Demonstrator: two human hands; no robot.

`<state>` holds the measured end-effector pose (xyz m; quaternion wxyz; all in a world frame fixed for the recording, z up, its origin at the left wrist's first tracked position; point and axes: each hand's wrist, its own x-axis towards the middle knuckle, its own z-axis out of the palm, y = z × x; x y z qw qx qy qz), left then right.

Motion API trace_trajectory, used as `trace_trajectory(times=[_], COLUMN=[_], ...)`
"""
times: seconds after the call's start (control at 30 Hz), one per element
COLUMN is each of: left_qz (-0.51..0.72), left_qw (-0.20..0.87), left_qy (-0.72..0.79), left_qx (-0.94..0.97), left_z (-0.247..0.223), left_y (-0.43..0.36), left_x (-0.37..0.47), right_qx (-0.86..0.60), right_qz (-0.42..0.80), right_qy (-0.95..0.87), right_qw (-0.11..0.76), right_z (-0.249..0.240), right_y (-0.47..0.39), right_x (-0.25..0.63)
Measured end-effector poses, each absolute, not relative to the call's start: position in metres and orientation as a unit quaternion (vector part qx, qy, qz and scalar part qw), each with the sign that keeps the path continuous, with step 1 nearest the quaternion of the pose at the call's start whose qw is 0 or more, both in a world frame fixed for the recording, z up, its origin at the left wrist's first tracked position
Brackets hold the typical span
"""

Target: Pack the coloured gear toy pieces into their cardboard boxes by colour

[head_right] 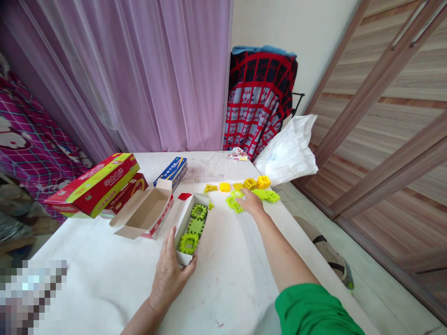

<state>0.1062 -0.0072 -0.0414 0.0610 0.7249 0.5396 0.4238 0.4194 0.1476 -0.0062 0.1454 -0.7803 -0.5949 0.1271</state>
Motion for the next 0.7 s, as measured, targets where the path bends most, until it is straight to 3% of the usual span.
trace_trajectory(times=[0.13,0.5,0.7], left_qz=[0.421,0.423,0.425], left_qw=[0.059,0.053,0.057], left_qy=[0.540,0.533,0.536], left_qx=[0.727,0.731,0.728], left_z=[-0.040,-0.040,-0.040], left_y=[-0.007,-0.006,-0.006], left_x=[0.106,0.106,0.106], right_qx=[-0.803,-0.817,-0.814], right_qz=[0.123,0.036,0.055], right_qy=[-0.563,-0.574,-0.577], right_qw=[0.152,0.032,0.045], right_z=[-0.015,-0.011,0.004], right_y=[0.119,0.106,0.115], right_x=[0.419,0.382,0.385])
